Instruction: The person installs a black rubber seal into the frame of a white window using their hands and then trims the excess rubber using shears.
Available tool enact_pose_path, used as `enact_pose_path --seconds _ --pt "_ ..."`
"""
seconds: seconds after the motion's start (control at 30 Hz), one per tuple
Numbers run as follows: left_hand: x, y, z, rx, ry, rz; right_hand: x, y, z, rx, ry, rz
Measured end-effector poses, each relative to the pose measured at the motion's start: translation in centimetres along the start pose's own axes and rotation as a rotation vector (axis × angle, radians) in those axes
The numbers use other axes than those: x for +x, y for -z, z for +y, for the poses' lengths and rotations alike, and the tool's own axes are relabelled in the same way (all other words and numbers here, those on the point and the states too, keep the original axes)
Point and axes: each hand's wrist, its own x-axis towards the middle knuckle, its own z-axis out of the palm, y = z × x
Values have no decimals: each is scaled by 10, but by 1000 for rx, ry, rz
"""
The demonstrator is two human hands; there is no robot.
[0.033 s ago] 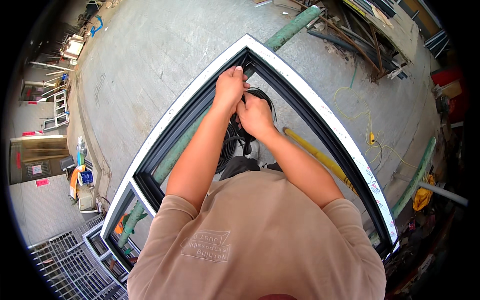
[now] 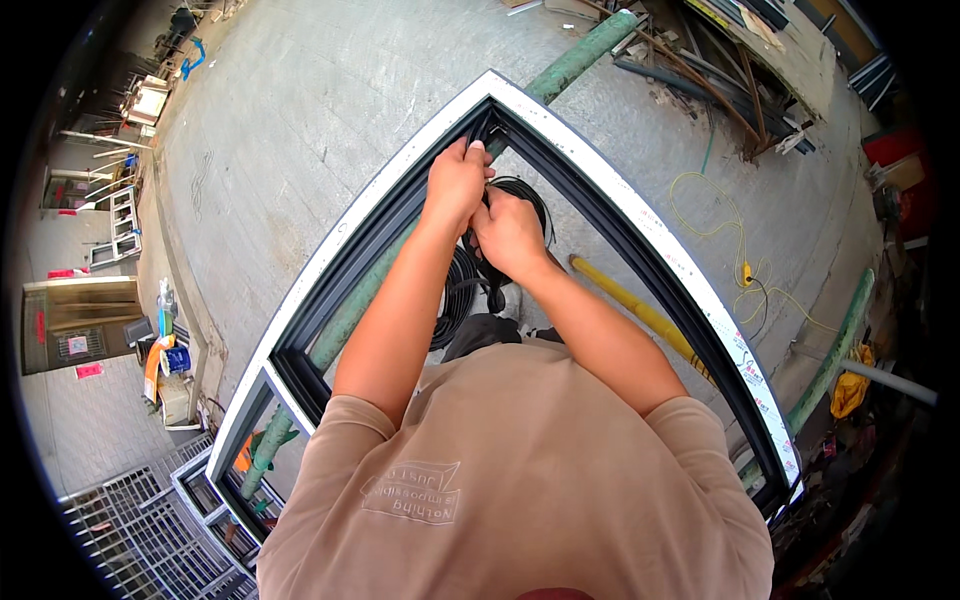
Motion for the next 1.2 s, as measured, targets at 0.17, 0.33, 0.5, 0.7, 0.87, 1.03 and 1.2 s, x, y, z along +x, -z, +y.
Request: enact_pose_path --seconds 0.17,0.33,0.5,0.7,0.87,1.03,1.2 --pt "-40 35 1 788 -518 121 2 0 1 65 -71 27" --pt "-29 37 55 1071 -941 322 7 -17 2 116 -91 13" --pt "24 28 39 1192 -785 191 -1 -13 -31 16 -12 120" --pt "30 20 36 1291 -728 189 9 -25 -36 113 -43 140" --pt "28 12 38 1330 -740 207 12 -25 -32 131 -63 109" --pt "32 7 38 1405 -666 280 13 -26 -28 143 -36 121" --pt "32 8 44 1432 -639 292 14 -27 -30 169 -31 115"
